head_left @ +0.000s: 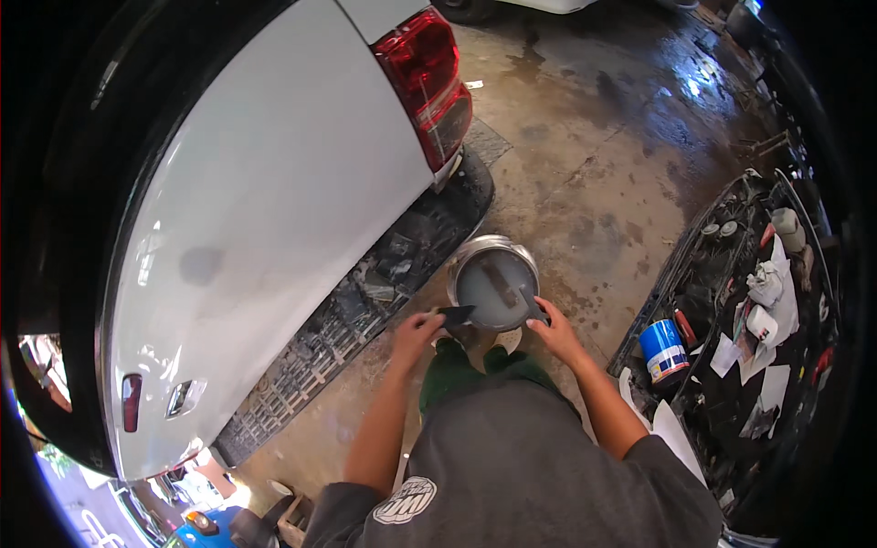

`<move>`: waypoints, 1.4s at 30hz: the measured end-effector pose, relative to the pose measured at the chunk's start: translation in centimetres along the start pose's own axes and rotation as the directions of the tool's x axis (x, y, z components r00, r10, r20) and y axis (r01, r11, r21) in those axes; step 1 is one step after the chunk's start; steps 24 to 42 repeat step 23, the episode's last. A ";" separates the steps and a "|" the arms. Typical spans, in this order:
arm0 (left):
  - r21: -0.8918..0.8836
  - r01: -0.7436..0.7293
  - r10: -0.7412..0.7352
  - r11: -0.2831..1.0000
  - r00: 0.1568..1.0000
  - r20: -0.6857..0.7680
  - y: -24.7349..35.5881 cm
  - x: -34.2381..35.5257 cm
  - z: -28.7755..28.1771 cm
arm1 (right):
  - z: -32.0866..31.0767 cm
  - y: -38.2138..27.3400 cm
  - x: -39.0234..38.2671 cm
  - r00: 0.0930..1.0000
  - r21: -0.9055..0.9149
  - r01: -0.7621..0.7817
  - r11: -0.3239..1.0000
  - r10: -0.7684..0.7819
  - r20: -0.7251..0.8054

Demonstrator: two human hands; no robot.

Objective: The person sands the white body of a pickup truck using a sanding block, periodically rinsing the block in a bucket of water.

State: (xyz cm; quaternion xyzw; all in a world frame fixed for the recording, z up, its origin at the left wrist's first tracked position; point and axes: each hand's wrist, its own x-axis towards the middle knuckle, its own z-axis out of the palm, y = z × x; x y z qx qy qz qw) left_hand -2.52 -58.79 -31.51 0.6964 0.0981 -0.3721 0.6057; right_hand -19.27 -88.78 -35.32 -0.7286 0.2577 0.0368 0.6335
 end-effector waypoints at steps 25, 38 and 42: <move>0.914 -0.297 -0.016 0.277 0.949 0.314 -10.6 16.1 13.2 | -6.0 9.2 -12.9 0.855 0.424 -0.326 0.845 0.455 -0.249; 0.914 -0.297 -0.016 0.277 0.949 0.314 -10.6 16.1 13.2 | -6.0 9.2 -12.9 0.855 0.424 -0.326 0.845 0.455 -0.249; 0.914 -0.297 -0.016 0.277 0.949 0.314 -10.6 16.1 13.2 | -6.0 9.2 -12.9 0.855 0.424 -0.326 0.845 0.455 -0.249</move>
